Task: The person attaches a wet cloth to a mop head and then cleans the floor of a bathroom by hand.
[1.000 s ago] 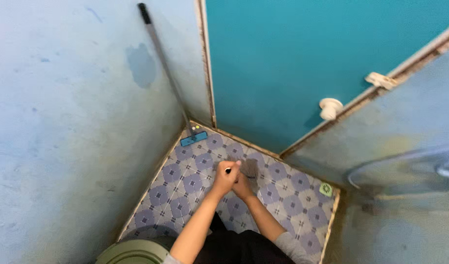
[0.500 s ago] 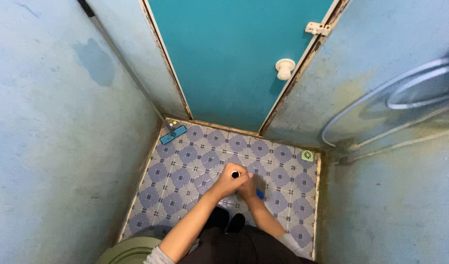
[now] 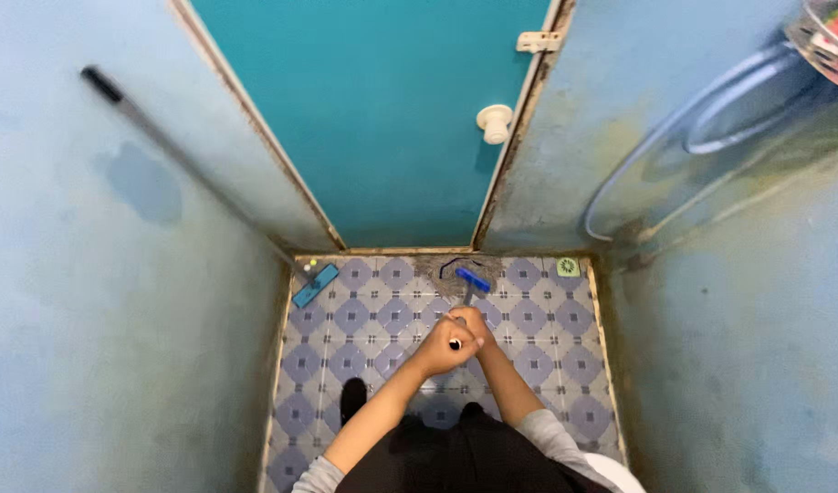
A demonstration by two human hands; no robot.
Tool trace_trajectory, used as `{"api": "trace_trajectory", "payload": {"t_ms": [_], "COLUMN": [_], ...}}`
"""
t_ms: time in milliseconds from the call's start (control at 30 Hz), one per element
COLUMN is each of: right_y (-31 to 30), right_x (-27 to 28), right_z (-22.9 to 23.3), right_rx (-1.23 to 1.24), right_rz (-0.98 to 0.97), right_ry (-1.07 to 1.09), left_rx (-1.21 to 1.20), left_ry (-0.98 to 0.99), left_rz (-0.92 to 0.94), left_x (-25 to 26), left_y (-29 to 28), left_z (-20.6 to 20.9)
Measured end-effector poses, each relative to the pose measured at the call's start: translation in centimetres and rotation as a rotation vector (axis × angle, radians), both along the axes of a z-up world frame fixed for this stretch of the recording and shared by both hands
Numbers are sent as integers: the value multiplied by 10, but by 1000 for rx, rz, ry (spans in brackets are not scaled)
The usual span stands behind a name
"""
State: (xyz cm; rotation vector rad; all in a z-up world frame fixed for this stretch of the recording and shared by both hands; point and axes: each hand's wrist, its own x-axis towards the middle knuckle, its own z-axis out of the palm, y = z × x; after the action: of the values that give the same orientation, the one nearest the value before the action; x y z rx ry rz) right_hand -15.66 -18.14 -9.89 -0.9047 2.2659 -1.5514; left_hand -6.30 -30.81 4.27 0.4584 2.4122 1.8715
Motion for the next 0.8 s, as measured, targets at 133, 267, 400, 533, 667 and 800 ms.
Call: {"api": "trace_trajectory", "payload": {"t_ms": [133,267,400,533,667,800], "right_y": [-30,-68,-91,-102,-110,-106], "right_x": [25,42,58,87,122,142], "right_z": [6,12,5,-2,2,10], "right_rx": [-37,-270,-135,69,32,86], "right_rz": [-240,-448,-652,-824,-760,-850], "right_ry": [235,-24,-157,-17,350,19], "left_rx": [59,45,148,247,207,157], "left_ry": [15,-107,-347,-205,-96,71], "left_rz": [-47,-148,-171,-293,-467,-570], "left_x": [-30,-59,-73,-44,9,36], "left_y": [-34,-66,-86,-99,-124,-131], "left_z": [10,17,41,48,44,38]}}
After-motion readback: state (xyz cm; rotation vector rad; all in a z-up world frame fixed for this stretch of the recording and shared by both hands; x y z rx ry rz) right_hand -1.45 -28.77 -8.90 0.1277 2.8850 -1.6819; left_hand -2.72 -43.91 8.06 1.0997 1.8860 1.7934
